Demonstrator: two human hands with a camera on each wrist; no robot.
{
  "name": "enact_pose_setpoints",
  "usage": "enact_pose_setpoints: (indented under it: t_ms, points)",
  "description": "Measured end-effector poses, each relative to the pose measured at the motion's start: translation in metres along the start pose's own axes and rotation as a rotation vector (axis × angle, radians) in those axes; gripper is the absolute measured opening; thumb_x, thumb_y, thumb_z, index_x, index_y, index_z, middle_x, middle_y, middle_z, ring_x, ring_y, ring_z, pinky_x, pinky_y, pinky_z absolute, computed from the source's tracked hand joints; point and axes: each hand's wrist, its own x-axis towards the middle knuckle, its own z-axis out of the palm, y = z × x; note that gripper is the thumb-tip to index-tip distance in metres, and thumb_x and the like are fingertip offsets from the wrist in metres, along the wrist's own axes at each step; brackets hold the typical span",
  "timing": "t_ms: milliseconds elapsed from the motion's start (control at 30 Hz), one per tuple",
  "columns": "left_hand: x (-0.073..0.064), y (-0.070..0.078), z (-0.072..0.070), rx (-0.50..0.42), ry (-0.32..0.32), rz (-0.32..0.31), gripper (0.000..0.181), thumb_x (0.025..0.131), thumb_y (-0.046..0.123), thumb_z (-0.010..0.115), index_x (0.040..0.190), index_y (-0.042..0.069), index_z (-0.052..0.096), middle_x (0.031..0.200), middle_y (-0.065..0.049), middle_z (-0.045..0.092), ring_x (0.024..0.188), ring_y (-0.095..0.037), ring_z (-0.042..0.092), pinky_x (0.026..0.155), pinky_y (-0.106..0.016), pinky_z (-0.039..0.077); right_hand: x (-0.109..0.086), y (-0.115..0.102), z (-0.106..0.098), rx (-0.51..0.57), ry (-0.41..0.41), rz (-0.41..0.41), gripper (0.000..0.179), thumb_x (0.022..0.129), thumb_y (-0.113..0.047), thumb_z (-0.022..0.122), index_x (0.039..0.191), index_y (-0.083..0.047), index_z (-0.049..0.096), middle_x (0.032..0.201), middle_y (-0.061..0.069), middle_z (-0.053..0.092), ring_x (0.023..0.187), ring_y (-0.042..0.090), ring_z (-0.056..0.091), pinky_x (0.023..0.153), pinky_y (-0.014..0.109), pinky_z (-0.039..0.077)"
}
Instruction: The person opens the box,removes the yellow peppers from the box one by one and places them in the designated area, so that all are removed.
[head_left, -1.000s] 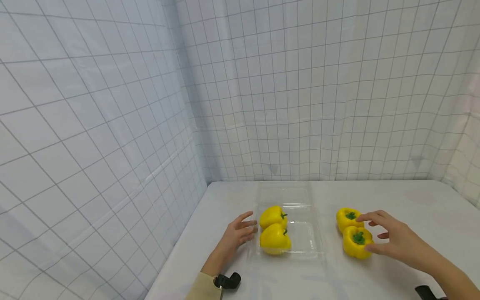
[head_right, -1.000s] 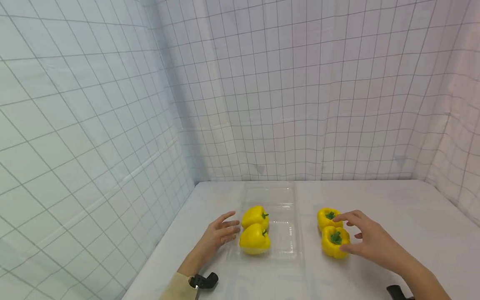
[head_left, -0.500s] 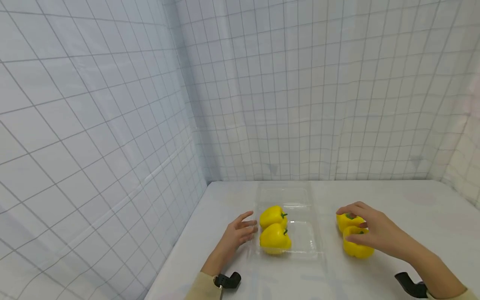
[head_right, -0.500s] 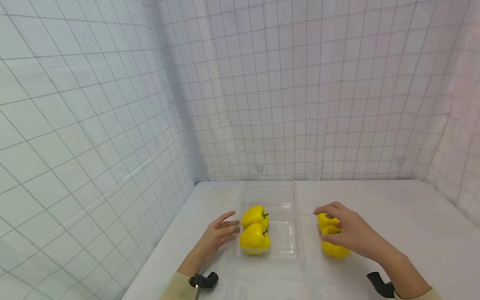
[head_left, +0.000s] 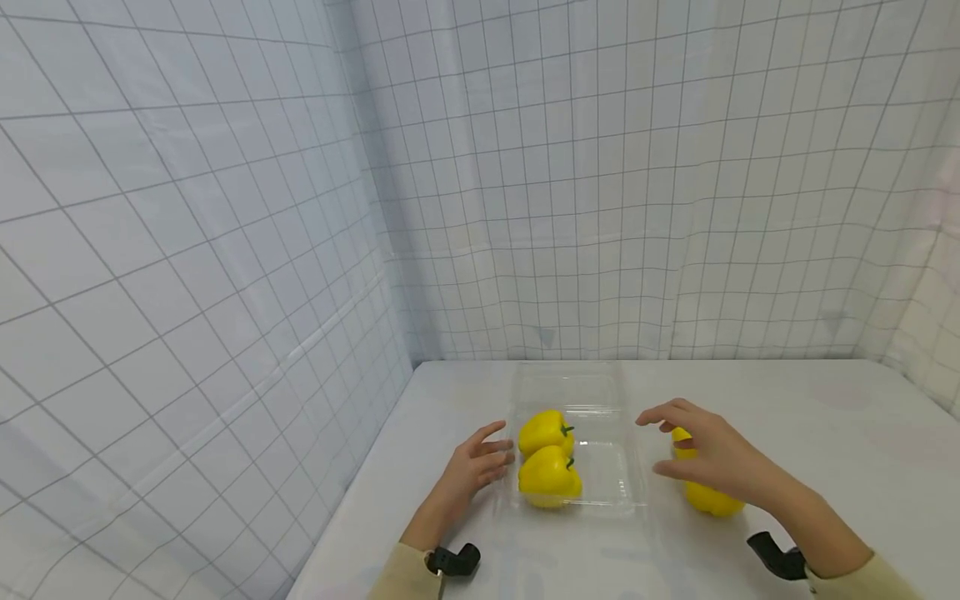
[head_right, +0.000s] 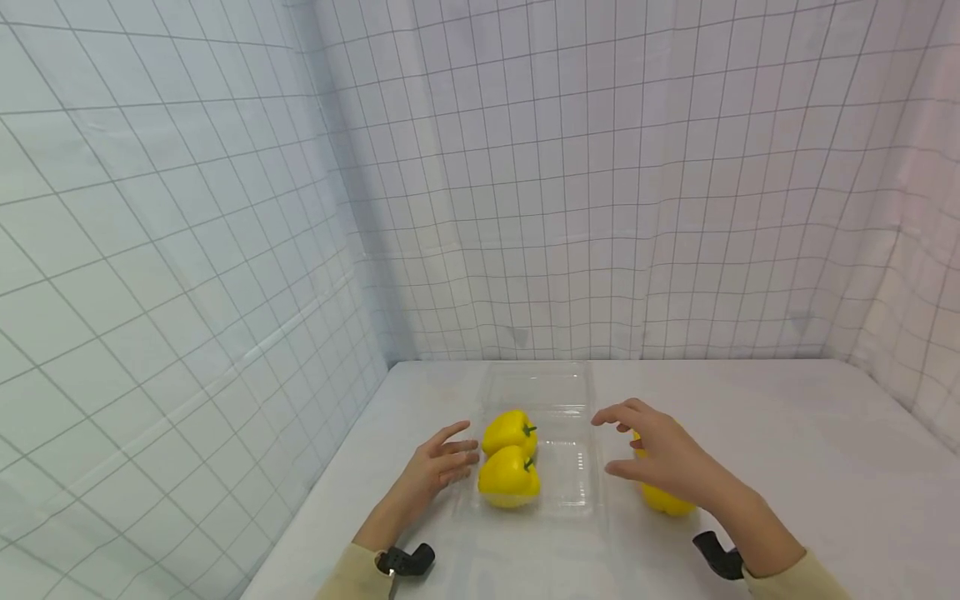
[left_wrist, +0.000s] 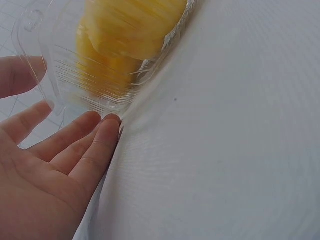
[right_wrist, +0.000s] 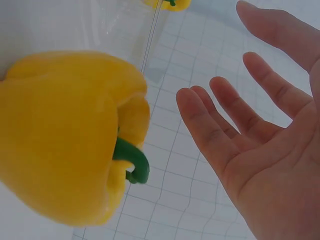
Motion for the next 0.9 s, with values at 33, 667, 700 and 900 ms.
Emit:
enact_pose_setpoints:
  t_ms: [33,667,700,900]
  points:
    - [0.0,0.0,0.0,0.001,0.0,0.003,0.06,0.102,0.016,0.059,0.157,0.01,0.034,0.144,-0.025,0.05,0.125,-0.034,0.057,0.1,-0.039,0.05,0.002,-0.001,0.002,0.007,-0.002,0.003,0.051,0.08,-0.024,0.087,0.125,-0.031,0.063,0.121,-0.01,0.059,0.108,0.021,0.058,0.084,0.039,0.058]
    - [0.0,-0.003,-0.001,-0.007,0.001,0.001,0.061,0.102,0.016,0.059,0.157,0.009,0.034,0.142,-0.023,0.053,0.125,-0.035,0.057,0.097,-0.036,0.051,0.041,-0.021,0.056,0.165,-0.081,-0.047,0.053,0.083,-0.018,0.085,0.13,-0.019,0.061,0.127,-0.003,0.06,0.106,0.02,0.058,0.085,0.035,0.057]
    - [0.0,-0.003,0.0,-0.007,0.001,0.001,0.061,0.102,0.016,0.059,0.157,0.009,0.034,0.142,-0.023,0.053,0.125,-0.036,0.057,0.098,-0.037,0.051,0.042,-0.022,0.058,0.175,-0.086,-0.046,0.053,0.083,-0.019,0.085,0.13,-0.018,0.061,0.127,-0.003,0.06,0.105,0.021,0.058,0.085,0.036,0.057]
    - [-0.001,0.0,0.0,0.001,0.002,0.002,0.06,0.102,0.016,0.058,0.157,0.01,0.034,0.142,-0.023,0.053,0.125,-0.035,0.057,0.098,-0.038,0.051,0.049,-0.026,0.069,0.223,-0.107,-0.032,0.052,0.085,-0.019,0.083,0.131,-0.013,0.06,0.126,0.005,0.061,0.107,0.031,0.06,0.082,0.032,0.058]
